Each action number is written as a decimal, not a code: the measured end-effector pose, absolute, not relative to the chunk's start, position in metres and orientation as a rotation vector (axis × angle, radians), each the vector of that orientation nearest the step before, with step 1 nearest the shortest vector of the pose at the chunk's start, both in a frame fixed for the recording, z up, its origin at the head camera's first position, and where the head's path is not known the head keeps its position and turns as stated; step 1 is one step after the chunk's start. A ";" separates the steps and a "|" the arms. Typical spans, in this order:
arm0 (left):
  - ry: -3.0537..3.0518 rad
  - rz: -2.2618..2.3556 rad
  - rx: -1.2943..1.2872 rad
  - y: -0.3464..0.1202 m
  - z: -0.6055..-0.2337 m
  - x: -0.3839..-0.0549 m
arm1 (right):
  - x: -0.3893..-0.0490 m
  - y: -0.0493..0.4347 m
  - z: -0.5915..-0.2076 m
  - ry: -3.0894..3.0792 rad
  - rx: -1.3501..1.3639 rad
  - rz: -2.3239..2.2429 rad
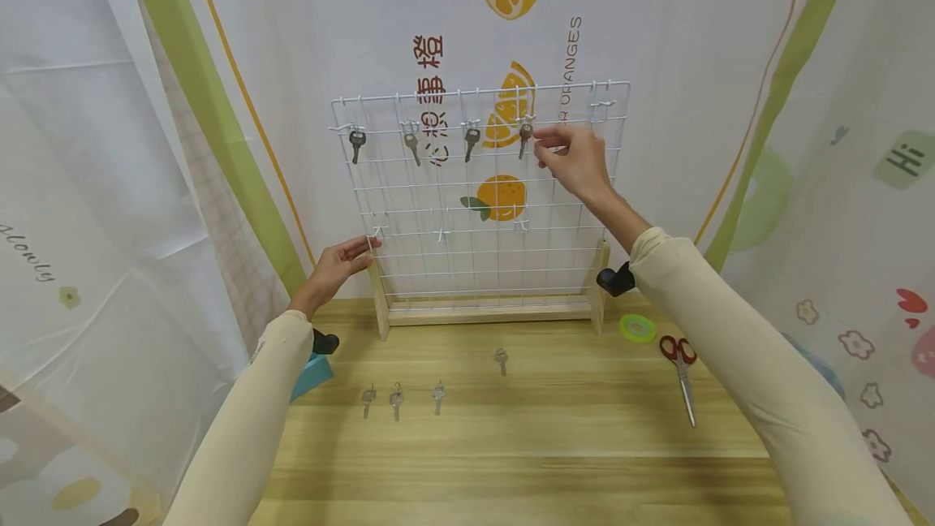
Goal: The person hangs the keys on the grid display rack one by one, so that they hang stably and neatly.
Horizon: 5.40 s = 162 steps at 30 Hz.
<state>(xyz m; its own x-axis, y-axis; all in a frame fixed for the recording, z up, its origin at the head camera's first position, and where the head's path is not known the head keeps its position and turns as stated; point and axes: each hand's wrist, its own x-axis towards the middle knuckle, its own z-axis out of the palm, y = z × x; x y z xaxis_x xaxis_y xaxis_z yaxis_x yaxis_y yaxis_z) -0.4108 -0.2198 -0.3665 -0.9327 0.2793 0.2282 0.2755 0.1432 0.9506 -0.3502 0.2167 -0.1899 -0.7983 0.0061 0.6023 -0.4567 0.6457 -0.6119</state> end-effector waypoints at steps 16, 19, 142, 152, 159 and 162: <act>2.379 1.933 0.609 -0.221 -0.364 -0.410 | -0.336 0.224 -0.240 -2.352 0.459 1.071; 2.367 1.937 0.602 -0.222 -0.364 -0.410 | -0.333 0.223 -0.249 -2.375 0.478 1.078; 2.334 1.940 0.564 -0.222 -0.364 -0.416 | -0.319 0.186 -0.482 -2.809 0.916 1.112; 2.323 1.963 0.552 -0.222 -0.366 -0.416 | -0.321 0.196 -0.470 -2.703 0.892 1.117; 2.321 1.958 0.543 -0.221 -0.366 -0.418 | -0.320 0.206 -0.454 -2.717 0.853 1.115; 2.321 1.958 0.543 -0.221 -0.366 -0.417 | -0.321 0.211 -0.449 -2.691 0.849 1.073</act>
<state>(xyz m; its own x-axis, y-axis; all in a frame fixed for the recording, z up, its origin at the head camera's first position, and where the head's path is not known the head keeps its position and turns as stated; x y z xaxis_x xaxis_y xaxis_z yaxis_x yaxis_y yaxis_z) -0.4175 -0.2214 -0.3664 -0.9365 0.3009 0.1802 0.2283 0.1328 0.9645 -0.3208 0.2110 -0.4491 -0.8349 -0.4559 0.3083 -0.5430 0.5909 -0.5967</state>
